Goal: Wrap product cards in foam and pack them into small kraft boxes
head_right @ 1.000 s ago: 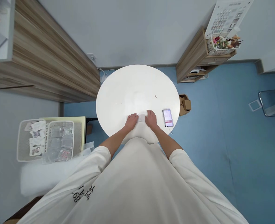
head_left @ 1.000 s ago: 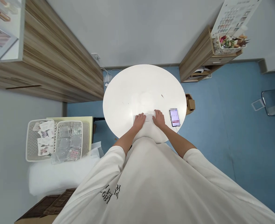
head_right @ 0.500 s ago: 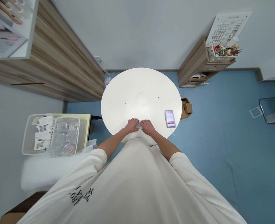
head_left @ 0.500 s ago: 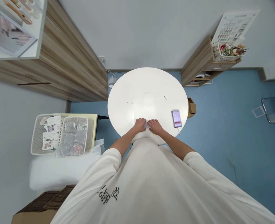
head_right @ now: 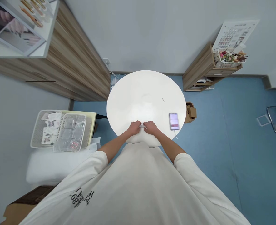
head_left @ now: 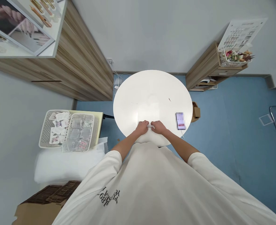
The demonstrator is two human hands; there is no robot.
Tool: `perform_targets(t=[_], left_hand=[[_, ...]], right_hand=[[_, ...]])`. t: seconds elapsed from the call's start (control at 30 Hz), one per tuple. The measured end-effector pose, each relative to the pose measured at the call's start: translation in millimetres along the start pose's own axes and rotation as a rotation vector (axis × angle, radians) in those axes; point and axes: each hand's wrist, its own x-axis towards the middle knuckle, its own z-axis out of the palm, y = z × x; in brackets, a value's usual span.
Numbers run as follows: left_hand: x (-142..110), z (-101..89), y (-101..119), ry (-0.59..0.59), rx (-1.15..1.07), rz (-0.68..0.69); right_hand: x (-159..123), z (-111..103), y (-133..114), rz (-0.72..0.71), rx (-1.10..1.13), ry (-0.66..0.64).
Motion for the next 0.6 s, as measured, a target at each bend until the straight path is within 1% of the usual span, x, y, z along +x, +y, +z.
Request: perform_targets(t=[0.13,0.2,0.43,0.5,0.6], left_hand=[[7.6,1.1,0.5,0.081,0.035,-0.033],[10.7,2.9,1.5,0.101,0.057,-0.058],[17.2,11.1,1.4,0.100,0.146,-0.067],[22.4,12.1,-0.6,0.075,0.190,-0.046],[32.3,13.4,-5.0,-0.022,0.247,-0.001]], right_hand=[[6.0,-6.8,4.8,0.002,0.018,0.078],[8.4,-7.5,5.5,0.020,0.014,0.098],[17.7,0.5,6.9,0.118,0.021,0.064],[20.9,2.9,9.7,0.158,0.023,0.050],[24.7,6.2,14.8,0.217,0.030,0.026]])
